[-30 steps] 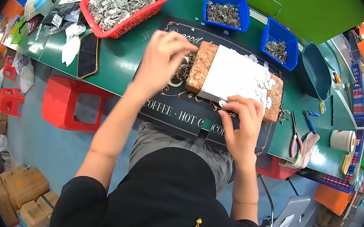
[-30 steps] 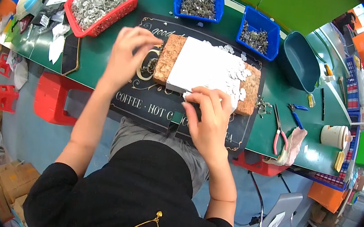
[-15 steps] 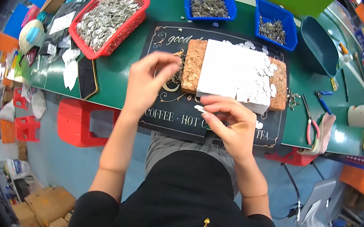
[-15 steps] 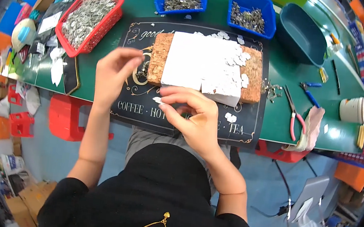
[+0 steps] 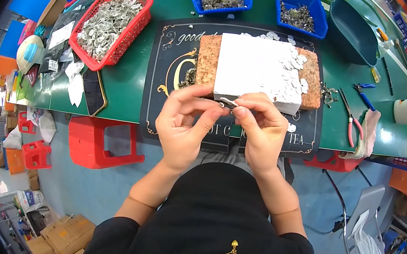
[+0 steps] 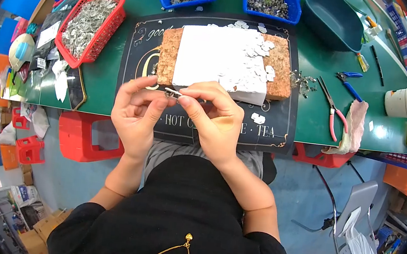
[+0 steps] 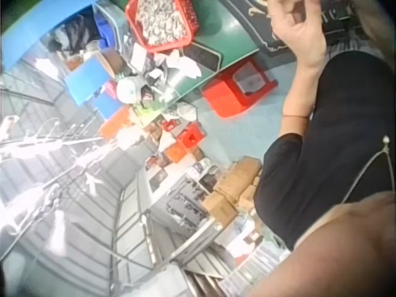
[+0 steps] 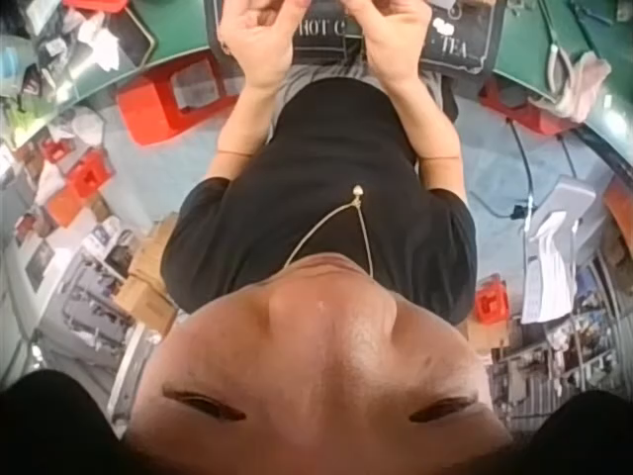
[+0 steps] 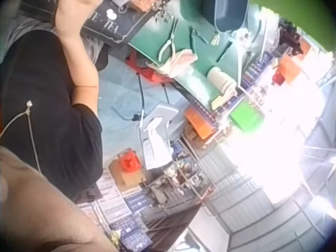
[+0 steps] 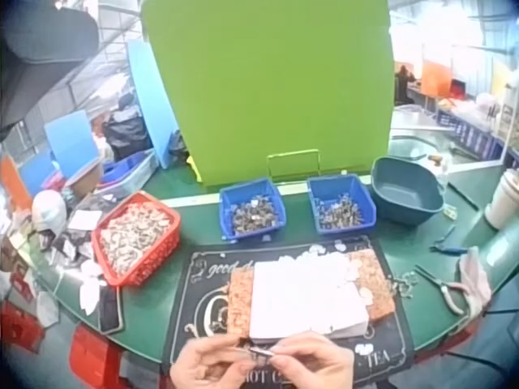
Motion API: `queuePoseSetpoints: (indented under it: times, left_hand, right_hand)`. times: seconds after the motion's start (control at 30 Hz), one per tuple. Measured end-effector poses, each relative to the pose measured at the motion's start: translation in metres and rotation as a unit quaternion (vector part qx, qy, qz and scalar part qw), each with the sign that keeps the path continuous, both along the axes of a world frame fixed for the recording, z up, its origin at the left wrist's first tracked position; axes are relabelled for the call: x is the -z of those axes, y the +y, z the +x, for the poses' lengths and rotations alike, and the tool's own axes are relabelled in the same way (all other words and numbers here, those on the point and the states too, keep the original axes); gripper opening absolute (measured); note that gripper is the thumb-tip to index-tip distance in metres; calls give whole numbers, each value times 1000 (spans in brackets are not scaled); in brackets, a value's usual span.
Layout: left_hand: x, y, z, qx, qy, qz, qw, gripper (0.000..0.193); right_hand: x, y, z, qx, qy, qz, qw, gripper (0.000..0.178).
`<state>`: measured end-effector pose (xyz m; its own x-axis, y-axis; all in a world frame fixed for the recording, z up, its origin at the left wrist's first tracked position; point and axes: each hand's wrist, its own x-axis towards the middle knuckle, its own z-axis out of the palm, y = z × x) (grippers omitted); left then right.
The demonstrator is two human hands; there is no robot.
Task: Assembling small components onto a rectangular board at a workbench.
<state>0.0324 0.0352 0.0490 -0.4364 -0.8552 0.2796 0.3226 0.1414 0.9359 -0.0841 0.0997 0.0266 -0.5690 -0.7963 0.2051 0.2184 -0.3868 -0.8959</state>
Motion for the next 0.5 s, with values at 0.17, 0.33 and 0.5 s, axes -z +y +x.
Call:
queuePoseSetpoints:
  times: [0.17,0.33,0.5]
  left_hand:
    - [6,-1,3,33,25,66,997,34]
    - [10,-1,2,0,1,-25,1000,32]
    - [12,0,-1,-9,-20,-40,999,31]
  right_hand:
    - [-2,1,-4,-4,73,6,997,9]
    - [-8,3,-9,-22,79,40,996,9]
    - [-8,2,-8,-25,75,59,995,8]
